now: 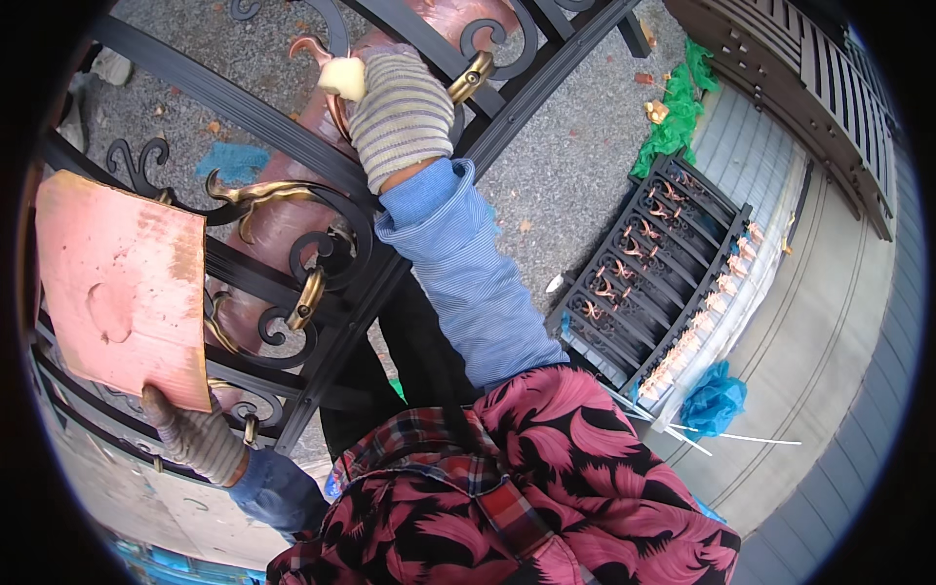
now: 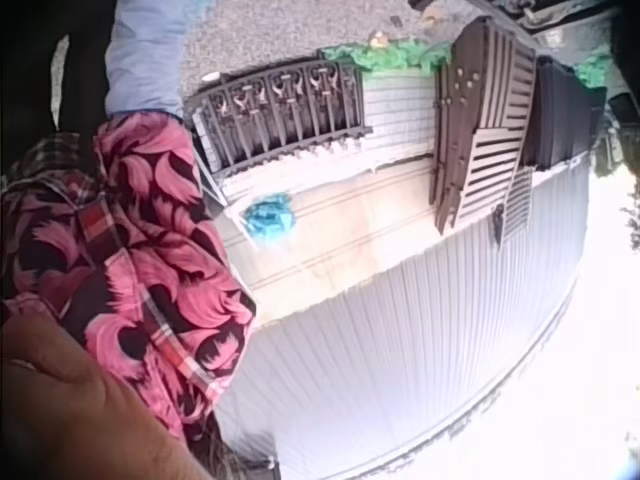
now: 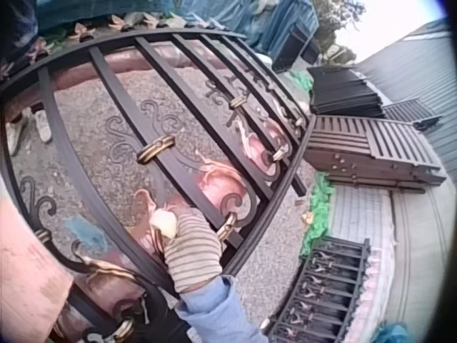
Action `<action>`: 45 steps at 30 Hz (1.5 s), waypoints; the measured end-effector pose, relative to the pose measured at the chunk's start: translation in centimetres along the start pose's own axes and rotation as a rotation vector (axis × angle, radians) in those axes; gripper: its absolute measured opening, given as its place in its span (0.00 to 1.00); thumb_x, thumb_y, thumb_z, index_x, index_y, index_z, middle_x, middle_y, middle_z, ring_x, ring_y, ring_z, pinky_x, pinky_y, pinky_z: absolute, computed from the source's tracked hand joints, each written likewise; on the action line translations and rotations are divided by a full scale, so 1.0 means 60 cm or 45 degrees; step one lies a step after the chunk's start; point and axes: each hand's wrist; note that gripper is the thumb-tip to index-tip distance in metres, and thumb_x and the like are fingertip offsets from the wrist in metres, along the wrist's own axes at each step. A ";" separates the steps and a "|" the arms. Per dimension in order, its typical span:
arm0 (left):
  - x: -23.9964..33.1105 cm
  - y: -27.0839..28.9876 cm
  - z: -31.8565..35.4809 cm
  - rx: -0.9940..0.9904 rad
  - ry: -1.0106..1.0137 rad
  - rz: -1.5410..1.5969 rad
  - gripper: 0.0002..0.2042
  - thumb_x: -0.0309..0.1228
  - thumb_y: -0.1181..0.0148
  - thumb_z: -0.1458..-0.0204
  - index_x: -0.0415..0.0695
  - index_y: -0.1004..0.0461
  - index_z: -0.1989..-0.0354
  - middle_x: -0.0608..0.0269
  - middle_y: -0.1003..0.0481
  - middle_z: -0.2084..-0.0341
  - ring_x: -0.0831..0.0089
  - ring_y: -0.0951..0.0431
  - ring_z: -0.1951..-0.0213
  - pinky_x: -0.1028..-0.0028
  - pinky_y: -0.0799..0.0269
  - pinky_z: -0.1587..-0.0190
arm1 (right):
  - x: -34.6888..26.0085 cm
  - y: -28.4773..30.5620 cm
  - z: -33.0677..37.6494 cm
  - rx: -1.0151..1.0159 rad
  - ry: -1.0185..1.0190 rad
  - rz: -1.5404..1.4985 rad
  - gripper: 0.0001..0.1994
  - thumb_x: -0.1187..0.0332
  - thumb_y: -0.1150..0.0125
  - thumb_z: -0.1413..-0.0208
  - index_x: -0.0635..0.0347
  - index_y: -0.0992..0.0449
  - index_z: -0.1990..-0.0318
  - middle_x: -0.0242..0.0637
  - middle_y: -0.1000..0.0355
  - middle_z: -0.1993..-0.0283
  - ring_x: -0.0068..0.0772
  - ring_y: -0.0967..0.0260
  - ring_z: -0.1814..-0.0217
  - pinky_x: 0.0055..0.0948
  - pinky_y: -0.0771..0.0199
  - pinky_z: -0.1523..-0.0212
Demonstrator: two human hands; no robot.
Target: The person applies copper-colored paint to the ornate scrollwork of a black metal gate using a sponge. They hold a paint-soaked board in the other hand and repeatedly dab the sponge onto the gate's decorative elements. Another person is visible working on a different section of the gate in the background.
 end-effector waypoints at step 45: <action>-0.022 0.049 0.024 0.058 0.115 0.147 0.24 0.33 0.44 0.54 0.32 0.40 0.51 0.52 0.39 0.51 0.64 0.40 0.50 0.66 0.49 0.43 | 0.018 0.007 0.033 -0.027 0.332 -0.227 0.18 0.72 0.36 0.68 0.59 0.29 0.63 0.42 0.32 0.65 0.42 0.33 0.63 0.32 0.32 0.61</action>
Point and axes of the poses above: each hand's wrist, its own z-axis away from the middle knuckle, its own y-axis out of the back of the hand, x = y × z
